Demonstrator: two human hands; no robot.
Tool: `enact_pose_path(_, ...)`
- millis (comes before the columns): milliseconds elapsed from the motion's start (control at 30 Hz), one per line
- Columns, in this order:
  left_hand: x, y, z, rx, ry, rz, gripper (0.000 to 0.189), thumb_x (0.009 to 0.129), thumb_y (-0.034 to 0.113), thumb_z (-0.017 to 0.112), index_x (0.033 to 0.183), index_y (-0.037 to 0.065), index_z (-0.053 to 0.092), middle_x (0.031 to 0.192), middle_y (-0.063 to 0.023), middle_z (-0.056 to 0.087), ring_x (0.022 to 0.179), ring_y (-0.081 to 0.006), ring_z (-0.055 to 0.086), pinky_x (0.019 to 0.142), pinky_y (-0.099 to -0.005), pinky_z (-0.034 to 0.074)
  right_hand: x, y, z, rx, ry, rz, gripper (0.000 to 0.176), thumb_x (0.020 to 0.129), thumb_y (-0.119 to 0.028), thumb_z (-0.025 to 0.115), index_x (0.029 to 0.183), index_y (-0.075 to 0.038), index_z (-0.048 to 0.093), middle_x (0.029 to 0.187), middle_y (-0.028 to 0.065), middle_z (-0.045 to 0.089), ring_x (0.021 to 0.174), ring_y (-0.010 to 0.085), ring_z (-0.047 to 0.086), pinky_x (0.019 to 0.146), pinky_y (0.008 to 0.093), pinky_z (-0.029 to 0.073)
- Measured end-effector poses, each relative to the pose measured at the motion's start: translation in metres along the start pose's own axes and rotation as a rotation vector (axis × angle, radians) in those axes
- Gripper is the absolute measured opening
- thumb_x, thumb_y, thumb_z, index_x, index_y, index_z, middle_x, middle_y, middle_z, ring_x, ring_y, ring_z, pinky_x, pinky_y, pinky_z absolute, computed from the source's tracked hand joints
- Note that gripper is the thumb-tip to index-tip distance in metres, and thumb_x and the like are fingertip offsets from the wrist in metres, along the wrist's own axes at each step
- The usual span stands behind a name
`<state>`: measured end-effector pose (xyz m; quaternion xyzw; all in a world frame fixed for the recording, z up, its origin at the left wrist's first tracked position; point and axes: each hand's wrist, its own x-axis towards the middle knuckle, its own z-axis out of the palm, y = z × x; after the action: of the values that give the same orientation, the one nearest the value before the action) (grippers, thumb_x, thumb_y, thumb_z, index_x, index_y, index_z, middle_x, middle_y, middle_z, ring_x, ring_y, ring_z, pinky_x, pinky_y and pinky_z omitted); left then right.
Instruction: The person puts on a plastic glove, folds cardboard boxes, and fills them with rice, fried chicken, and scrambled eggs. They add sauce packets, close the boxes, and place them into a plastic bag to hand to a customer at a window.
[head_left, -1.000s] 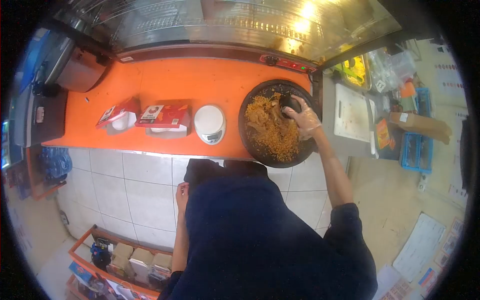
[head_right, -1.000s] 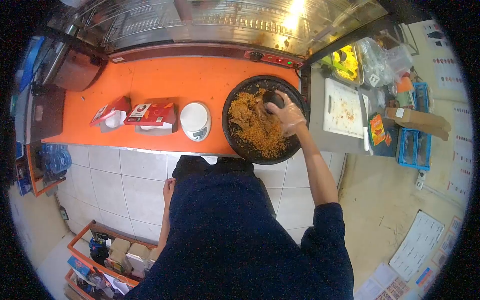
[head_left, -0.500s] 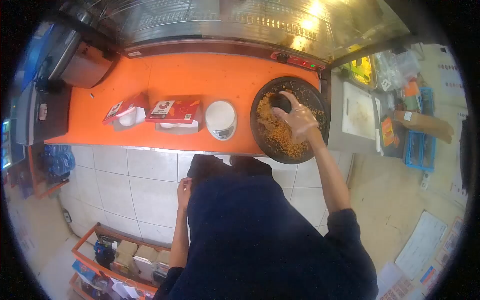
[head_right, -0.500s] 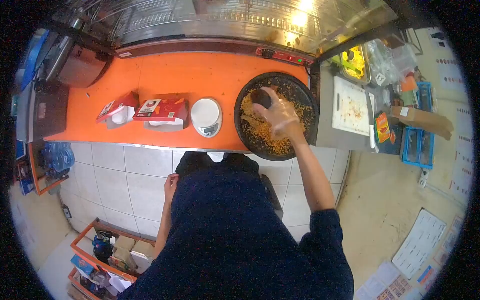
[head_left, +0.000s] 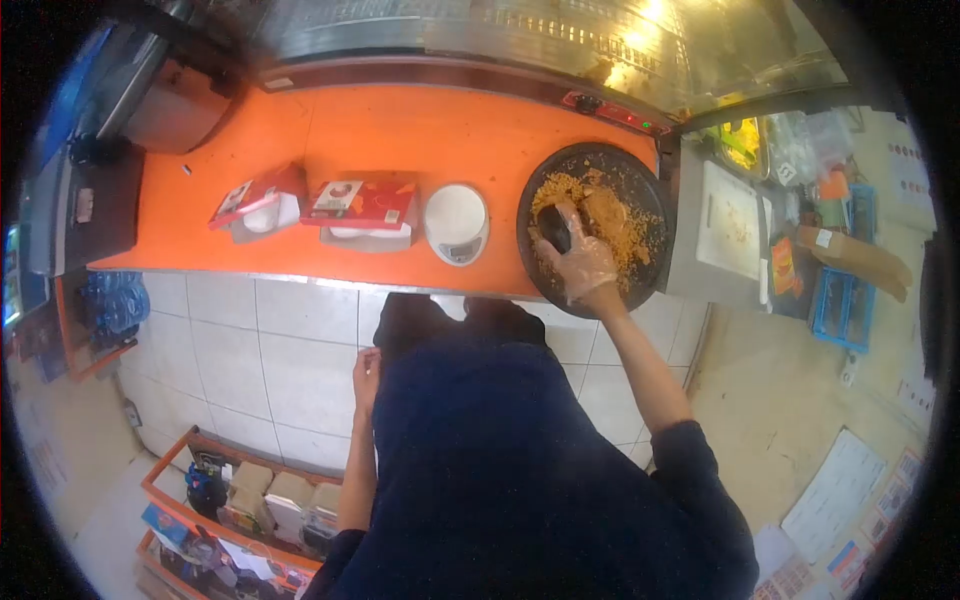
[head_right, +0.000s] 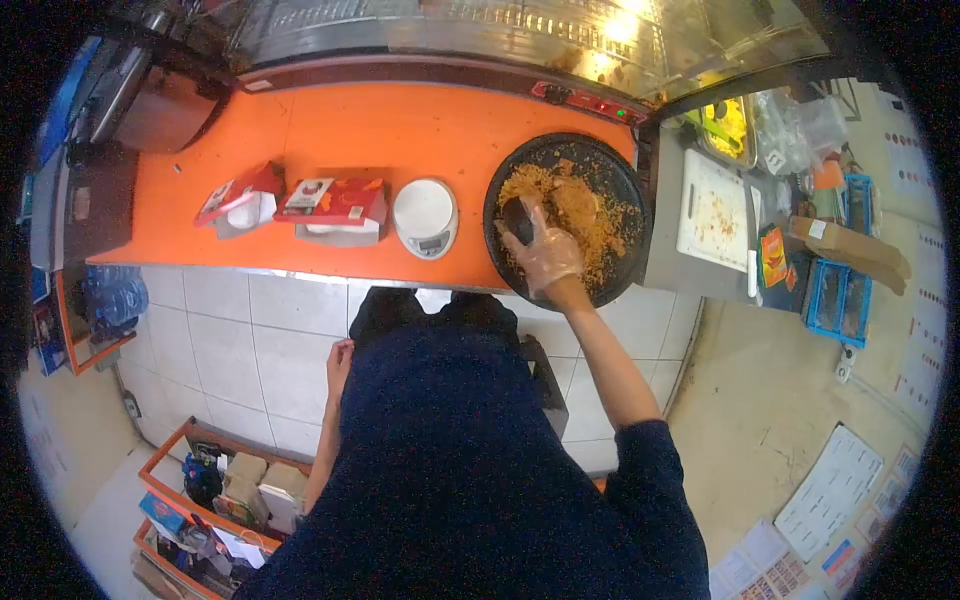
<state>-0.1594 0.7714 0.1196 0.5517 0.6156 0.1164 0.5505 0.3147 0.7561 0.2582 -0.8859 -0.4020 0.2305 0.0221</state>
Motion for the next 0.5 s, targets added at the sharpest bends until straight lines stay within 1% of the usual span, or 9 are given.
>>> enact_pose_path(33, 0.007, -0.003, 0.003, -0.045, 0.009, -0.011, 0.021, 0.102, 0.019, 0.054, 0.113, 0.003, 0.062, 0.105, -0.0097, 0.067, 0.097, -0.0192, 0.062, 0.086, -0.0325, 0.049, 0.005, -0.001, 0.001, -0.052, -0.045, 0.020, 0.073, 0.088, -0.056, 0.065, 0.149, -0.025, 0.038, 0.107, 0.0260, 0.068, 0.092, 0.0412, 0.070, 0.080, 0.0486, 0.055)
enact_pose_path(100, 0.006, -0.010, 0.004, -0.120, 0.005, -0.050, 0.021, 0.102, 0.019, 0.054, 0.114, 0.003, 0.062, 0.104, -0.0094, 0.067, 0.097, -0.0186, 0.061, 0.086, -0.0320, 0.048, 0.008, 0.010, -0.013, 0.101, -0.114, -0.059, 0.075, 0.090, -0.059, 0.060, 0.151, -0.025, 0.034, 0.101, 0.0260, 0.070, 0.088, 0.0408, 0.070, 0.076, 0.0492, 0.056)
enact_pose_path(133, 0.011, -0.008, 0.004, -0.103, -0.006, -0.026, 0.021, 0.102, 0.018, 0.054, 0.113, 0.003, 0.061, 0.103, -0.0091, 0.067, 0.097, -0.0183, 0.061, 0.086, -0.0320, 0.048, 0.011, 0.011, -0.022, 0.178, -0.142, -0.101, 0.076, 0.091, -0.061, 0.058, 0.152, -0.024, 0.032, 0.098, 0.0259, 0.070, 0.085, 0.0406, 0.071, 0.074, 0.0495, 0.056)
enact_pose_path(200, 0.014, -0.003, 0.003, -0.073, -0.013, 0.002, 0.021, 0.102, 0.018, 0.054, 0.113, 0.003, 0.061, 0.103, -0.0086, 0.067, 0.097, -0.0179, 0.061, 0.086, -0.0319, 0.048, -0.005, -0.002, -0.034, 0.074, -0.092, -0.003, 0.076, 0.091, -0.059, 0.059, 0.153, -0.025, 0.032, 0.093, 0.0246, 0.071, 0.083, 0.0407, 0.071, 0.074, 0.0493, 0.056)
enact_pose_path(233, 0.015, -0.001, 0.004, -0.093, -0.005, -0.017, 0.020, 0.102, 0.018, 0.054, 0.113, 0.003, 0.061, 0.103, -0.0086, 0.066, 0.097, -0.0179, 0.061, 0.086, -0.0321, 0.048, -0.013, -0.011, -0.036, 0.021, -0.071, 0.042, 0.076, 0.090, -0.059, 0.060, 0.153, -0.026, 0.031, 0.090, 0.0239, 0.071, 0.082, 0.0407, 0.071, 0.074, 0.0492, 0.056)
enact_pose_path(333, 0.014, 0.003, 0.007, -0.140, 0.013, -0.047, 0.020, 0.102, 0.017, 0.053, 0.113, 0.003, 0.061, 0.104, -0.0089, 0.066, 0.098, -0.0184, 0.061, 0.086, -0.0325, 0.048, -0.022, -0.014, 0.003, -0.090, -0.179, -0.056, 0.074, 0.091, -0.057, 0.060, 0.153, -0.029, 0.030, 0.100, 0.0262, 0.070, 0.097, 0.0447, 0.067, 0.088, 0.0518, 0.052)
enact_pose_path(367, 0.020, 0.005, 0.012, -0.161, 0.026, -0.033, 0.020, 0.102, 0.017, 0.053, 0.113, 0.003, 0.061, 0.105, -0.0091, 0.066, 0.098, -0.0188, 0.061, 0.087, -0.0327, 0.048, -0.014, -0.013, 0.002, -0.109, -0.204, -0.027, 0.070, 0.092, -0.053, 0.061, 0.152, -0.029, 0.033, 0.102, 0.0262, 0.069, 0.097, 0.0458, 0.067, 0.088, 0.0515, 0.052)
enact_pose_path(467, 0.027, -0.008, 0.017, -0.144, 0.025, 0.029, 0.020, 0.102, 0.018, 0.053, 0.113, 0.004, 0.061, 0.107, -0.0098, 0.066, 0.101, -0.0202, 0.061, 0.088, -0.0333, 0.048, 0.009, 0.018, -0.011, 0.071, -0.060, -0.202, 0.069, 0.093, -0.055, 0.058, 0.151, -0.026, 0.033, 0.093, 0.0249, 0.071, 0.084, 0.0429, 0.070, 0.077, 0.0497, 0.055)
enact_pose_path(500, 0.027, -0.012, 0.020, -0.131, 0.034, 0.046, 0.020, 0.102, 0.018, 0.053, 0.113, 0.004, 0.061, 0.108, -0.0102, 0.066, 0.101, -0.0207, 0.061, 0.089, -0.0336, 0.048, 0.004, 0.005, -0.038, 0.127, -0.096, -0.169, 0.071, 0.094, -0.056, 0.057, 0.152, -0.024, 0.031, 0.102, 0.0267, 0.070, 0.091, 0.0441, 0.069, 0.081, 0.0504, 0.054)
